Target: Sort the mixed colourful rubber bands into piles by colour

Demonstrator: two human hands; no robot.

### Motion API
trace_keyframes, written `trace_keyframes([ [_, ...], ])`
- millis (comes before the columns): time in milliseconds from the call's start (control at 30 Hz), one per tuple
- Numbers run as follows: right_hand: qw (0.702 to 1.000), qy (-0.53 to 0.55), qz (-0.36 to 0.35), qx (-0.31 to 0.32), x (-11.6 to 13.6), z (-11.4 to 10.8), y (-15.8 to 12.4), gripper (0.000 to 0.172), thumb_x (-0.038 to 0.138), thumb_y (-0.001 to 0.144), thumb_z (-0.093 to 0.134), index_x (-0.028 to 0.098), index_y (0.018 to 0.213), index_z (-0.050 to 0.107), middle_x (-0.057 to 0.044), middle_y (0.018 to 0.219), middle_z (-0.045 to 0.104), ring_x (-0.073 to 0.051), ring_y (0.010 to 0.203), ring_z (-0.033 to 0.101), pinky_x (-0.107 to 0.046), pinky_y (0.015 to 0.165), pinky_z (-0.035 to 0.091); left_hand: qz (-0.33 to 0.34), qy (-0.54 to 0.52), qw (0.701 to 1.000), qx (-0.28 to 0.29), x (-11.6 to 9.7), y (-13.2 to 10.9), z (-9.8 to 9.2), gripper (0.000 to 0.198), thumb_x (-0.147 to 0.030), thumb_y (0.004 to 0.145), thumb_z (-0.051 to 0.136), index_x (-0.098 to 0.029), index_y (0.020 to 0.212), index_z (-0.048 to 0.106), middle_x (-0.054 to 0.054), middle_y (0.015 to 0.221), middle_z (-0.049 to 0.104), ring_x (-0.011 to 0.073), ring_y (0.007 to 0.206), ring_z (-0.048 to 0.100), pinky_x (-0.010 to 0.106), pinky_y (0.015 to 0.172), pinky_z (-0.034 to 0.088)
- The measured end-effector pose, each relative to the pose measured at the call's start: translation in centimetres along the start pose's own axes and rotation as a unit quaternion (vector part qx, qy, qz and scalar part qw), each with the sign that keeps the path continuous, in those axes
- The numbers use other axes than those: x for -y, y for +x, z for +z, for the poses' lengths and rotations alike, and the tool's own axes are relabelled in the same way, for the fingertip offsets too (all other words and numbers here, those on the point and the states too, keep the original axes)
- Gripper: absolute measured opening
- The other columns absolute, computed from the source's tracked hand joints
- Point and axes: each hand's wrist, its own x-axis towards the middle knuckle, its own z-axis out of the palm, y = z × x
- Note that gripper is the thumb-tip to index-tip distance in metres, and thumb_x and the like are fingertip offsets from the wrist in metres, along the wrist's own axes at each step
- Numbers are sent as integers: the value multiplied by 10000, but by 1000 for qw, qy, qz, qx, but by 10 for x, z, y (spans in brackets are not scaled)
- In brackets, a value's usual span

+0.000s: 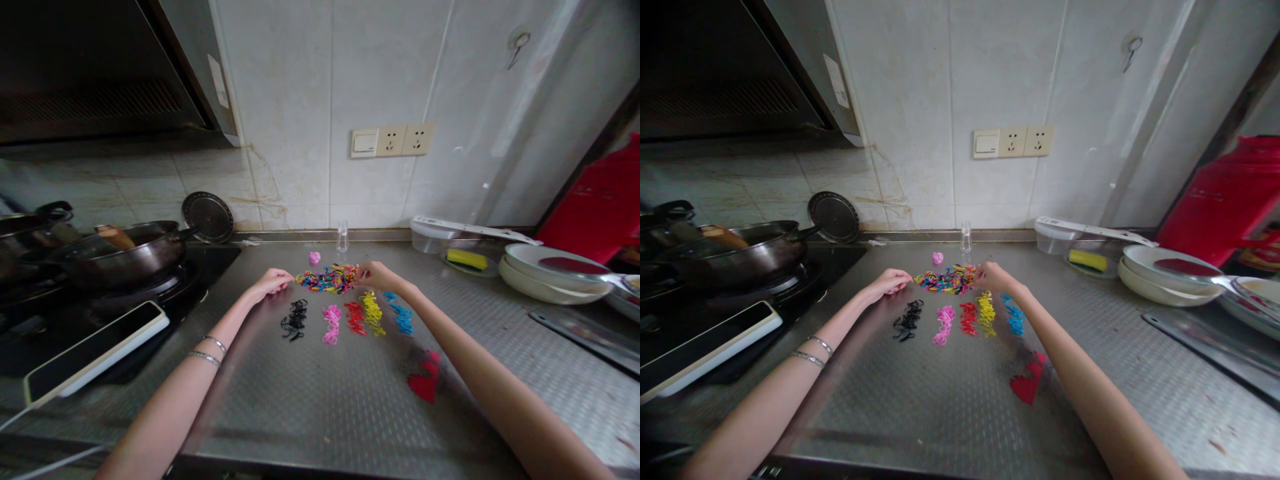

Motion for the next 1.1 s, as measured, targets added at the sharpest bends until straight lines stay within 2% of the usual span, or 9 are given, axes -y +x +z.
trace_keyframes([
  [100, 999, 23, -26, 40, 6, -7, 0, 214, 229, 638, 510, 126, 711, 682, -14, 649, 634, -113, 606, 526, -180, 539, 353, -5, 17, 1000, -8, 0, -1, 2, 372, -440, 650, 555, -114, 822, 608, -46, 517, 447, 18, 358, 265, 176, 363, 135],
  [233, 986, 51, -78, 141, 19, -7, -2, 200, 178, 615, 478, 127, 666, 664, 4, 607, 611, -97, 566, 494, -177, 514, 344, -7, 25, 1000, -15, -2, -4, 3, 386, -445, 650, 551, -114, 836, 616, -44, 520, 449, 20, 364, 269, 176, 363, 152],
  [367, 978, 38, -73, 190, 28, -5, -4, 192, 132, 585, 459, 122, 640, 642, 10, 567, 584, -84, 538, 464, -172, 499, 336, 4, 26, 999, -33, -2, -2, 3, 358, -428, 661, 547, -123, 835, 618, -47, 507, 450, 26, 365, 278, 174, 371, 175],
  [500, 980, 46, -67, 180, 26, -12, -5, 200, 162, 609, 451, 128, 661, 640, 20, 565, 566, -81, 536, 455, -171, 493, 323, 72, 48, 986, -142, 3, 5, 1, 252, -328, 656, 558, -109, 768, 612, -11, 554, 522, 59, 458, 413, 176, 446, 292],
  [567, 986, 41, -57, 154, 21, -17, -6, 213, 209, 635, 446, 132, 677, 641, 25, 564, 553, -79, 526, 446, -175, 485, 314, 90, 84, 978, -171, 7, 10, 1, 228, -304, 650, 559, -105, 742, 618, 2, 566, 548, 79, 496, 453, 187, 485, 324],
  [733, 990, 56, -42, 126, 10, -20, -8, 260, 246, 650, 429, 124, 724, 646, 8, 579, 564, -92, 522, 465, -184, 468, 312, 99, 181, 965, -159, 13, 15, 7, 329, -379, 662, 560, -113, 831, 654, -8, 527, 538, 95, 475, 446, 199, 482, 309],
  [900, 990, 63, -42, 123, 2, -15, -5, 260, 212, 620, 414, 122, 710, 642, 0, 604, 589, -94, 520, 471, -188, 490, 333, 112, 261, 950, -128, 5, 13, 21, 305, -349, 685, 552, -146, 882, 665, 22, 642, 608, 112, 552, 507, 202, 514, 328],
  [1100, 990, 63, -50, 117, -4, -13, -3, 259, 220, 610, 416, 127, 703, 639, 0, 611, 593, -101, 531, 477, -189, 492, 341, 80, 333, 926, -158, -12, 2, 28, 206, -306, 709, 551, -214, 839, 681, 24, 774, 662, 134, 664, 561, 213, 579, 363],
])
